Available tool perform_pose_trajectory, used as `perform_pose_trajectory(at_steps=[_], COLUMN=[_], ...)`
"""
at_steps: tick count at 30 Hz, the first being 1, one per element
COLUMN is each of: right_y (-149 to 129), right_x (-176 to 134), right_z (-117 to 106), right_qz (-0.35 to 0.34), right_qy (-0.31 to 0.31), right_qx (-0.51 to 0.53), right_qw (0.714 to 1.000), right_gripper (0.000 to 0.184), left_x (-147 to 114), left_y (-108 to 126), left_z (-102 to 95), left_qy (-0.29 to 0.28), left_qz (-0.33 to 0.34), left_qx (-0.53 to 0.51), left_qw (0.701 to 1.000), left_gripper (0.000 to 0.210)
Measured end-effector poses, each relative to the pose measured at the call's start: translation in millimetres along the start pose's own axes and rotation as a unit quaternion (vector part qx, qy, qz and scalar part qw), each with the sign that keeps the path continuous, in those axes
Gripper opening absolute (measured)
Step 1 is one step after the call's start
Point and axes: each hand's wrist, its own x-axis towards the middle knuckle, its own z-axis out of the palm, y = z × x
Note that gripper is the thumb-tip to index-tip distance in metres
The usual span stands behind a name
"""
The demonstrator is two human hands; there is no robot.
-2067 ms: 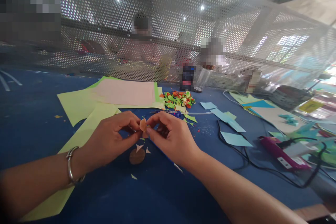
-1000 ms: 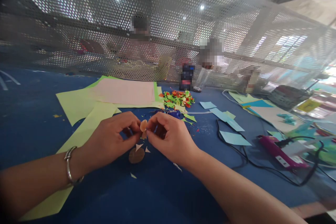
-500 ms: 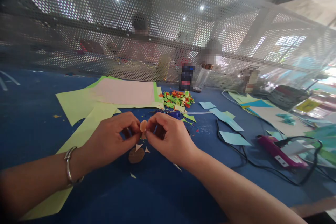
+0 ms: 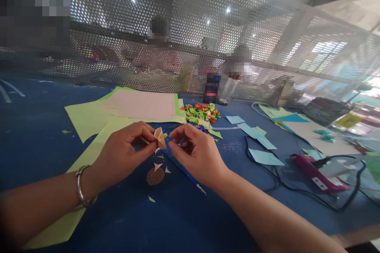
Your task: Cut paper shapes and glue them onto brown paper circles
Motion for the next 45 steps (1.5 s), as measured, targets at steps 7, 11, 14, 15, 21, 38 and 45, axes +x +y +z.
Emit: perform_pose_trajectory(at_steps=[7,11,14,15,21,38,45], right_y=[0,2,8,12,56,133,105], right_x=[0,-1,3,5,39,118,93], right_z=[4,4,-2,-6,-43,-62,-53], right_qz=[-0.020,-0.049,-0.056,-0.054,0.044,0.184,0.144], right_qy=[-0.034,-0.024,-0.011,-0.005,0.092,0.103,0.097], right_qx=[-0.025,-0.071,-0.119,-0.135,-0.248,-0.408,-0.416], right_qw=[0.999,0.996,0.991,0.989,0.963,0.888,0.893], right_gripper=[0.015,0.014,0.012,0.011,0.022,0.021,0.024], left_x=[1,1,0,-1,0,1,1], left_y=[5,5,5,6,4,-6,-10], left_z=[-0.3,1.0,-0.4,-1.6,-11.3,-15.8,-15.9], left_qy=[0.001,-0.025,-0.047,-0.049,-0.024,0.006,0.033], left_qz=[-0.010,-0.002,0.003,0.005,0.011,0.009,-0.010], left_qx=[0.018,0.014,0.011,0.012,0.027,0.023,0.009], left_qw=[1.000,1.000,0.999,0.999,0.999,1.000,0.999], left_gripper=[0.014,0.017,0.016,0.015,0.013,0.016,0.019])
